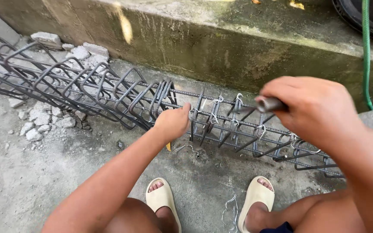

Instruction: The person sits on the ground and uses a metal hook tool to twist wire ties around a rebar cage structure. They repeatedly hook the wire, rotate the tool to tighten the connection, and move along the length of the rebar framework.

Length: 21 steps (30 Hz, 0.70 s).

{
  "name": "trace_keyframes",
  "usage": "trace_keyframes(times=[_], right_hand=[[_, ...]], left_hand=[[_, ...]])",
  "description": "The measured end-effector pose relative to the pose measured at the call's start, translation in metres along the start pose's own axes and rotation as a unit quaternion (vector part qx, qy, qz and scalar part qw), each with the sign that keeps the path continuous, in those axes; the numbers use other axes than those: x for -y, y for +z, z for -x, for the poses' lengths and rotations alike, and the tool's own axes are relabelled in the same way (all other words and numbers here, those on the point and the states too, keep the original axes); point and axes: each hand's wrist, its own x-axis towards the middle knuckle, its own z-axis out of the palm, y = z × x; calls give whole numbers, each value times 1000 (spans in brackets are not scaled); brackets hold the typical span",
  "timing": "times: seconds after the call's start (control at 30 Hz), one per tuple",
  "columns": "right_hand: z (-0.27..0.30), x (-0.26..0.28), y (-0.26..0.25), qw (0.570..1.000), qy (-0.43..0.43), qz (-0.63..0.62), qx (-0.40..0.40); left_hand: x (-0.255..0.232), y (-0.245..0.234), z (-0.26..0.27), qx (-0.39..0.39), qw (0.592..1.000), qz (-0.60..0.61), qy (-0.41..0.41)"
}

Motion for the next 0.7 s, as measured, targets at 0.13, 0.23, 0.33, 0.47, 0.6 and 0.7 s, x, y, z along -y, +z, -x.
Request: trace_keyframes(times=[0.13,0.23,0.33,0.47,0.6,0.7], right_hand=[[-28,-6,44,993,-104,-17,-57],[-45,-3,65,991,-126,-6,-39],[-48,-3,73,988,-151,42,-13],[-50,-14,87,984,-174,34,-13],[-53,-10,66,982,-178,58,-18],[-56,-6,55,981,-181,55,-31]], left_hand=[[-9,-12,-5,-20,997,73,-9],[-5,-3,-10,51,998,-21,39],[-5,4,-16,53,993,-77,68],[-4,11,-22,29,995,-55,71],[-5,14,-23,34,995,-62,74],[-5,14,-22,29,995,-59,70]])
